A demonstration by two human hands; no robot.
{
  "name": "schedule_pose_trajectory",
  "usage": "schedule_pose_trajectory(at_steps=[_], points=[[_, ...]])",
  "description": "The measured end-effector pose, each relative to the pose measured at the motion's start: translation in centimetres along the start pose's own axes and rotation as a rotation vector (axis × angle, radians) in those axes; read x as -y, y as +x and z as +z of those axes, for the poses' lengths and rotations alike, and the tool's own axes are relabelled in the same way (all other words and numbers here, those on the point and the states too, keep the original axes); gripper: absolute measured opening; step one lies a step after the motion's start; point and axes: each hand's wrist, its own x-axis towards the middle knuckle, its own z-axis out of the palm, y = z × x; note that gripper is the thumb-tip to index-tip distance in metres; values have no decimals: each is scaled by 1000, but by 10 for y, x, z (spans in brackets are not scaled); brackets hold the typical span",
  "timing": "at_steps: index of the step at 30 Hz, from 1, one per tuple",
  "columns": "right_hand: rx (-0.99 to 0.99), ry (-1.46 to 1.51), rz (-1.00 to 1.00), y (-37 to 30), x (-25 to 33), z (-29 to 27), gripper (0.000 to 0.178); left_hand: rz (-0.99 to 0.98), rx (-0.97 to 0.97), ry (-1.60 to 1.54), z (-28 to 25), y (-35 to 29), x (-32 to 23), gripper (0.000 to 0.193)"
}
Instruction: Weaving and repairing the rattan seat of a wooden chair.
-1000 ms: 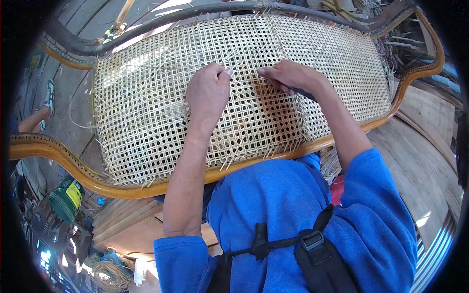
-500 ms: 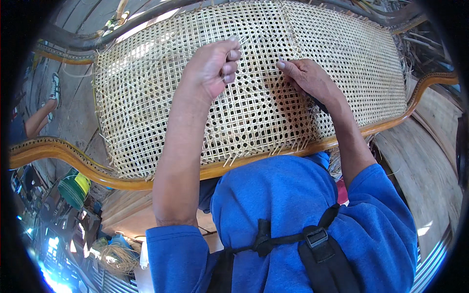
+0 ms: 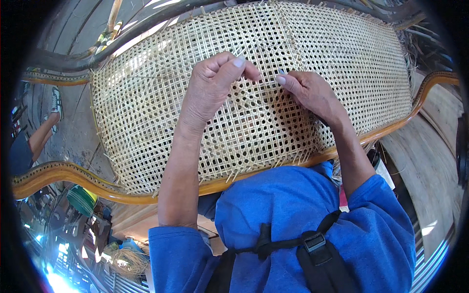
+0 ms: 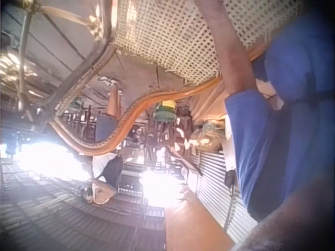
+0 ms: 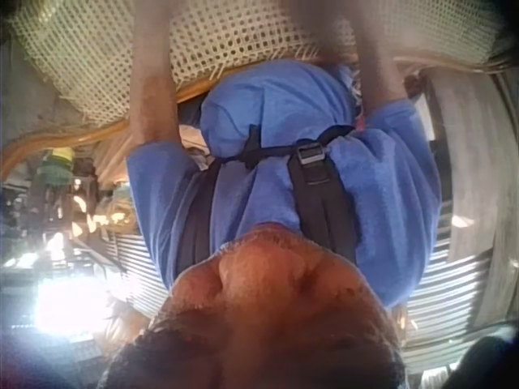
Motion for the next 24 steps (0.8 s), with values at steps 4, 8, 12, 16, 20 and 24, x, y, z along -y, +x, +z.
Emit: schedule_pose_trajectory(at_steps=[4,8,12,16,20,24], points=[[7,7,27,1,-4,-2,59,-117,-14,-361,-10,-2,11,37],[-50,78,-27,5,-12,2,54,-136,-111,-230,0,-14,19,40],[-39,34,0,4,-9,3,56,-116,-23,52,3,-17,21,40],[-49,-32,-1,4,-2,6,56,-102,40,227,-16,-41,18,39],[-48,-102,37,6,-7,7,57,-123,164,394,-23,-74,3,33],[-35,-71,28,6,-3,6,58,-156,207,479,-61,-157,-23,25]])
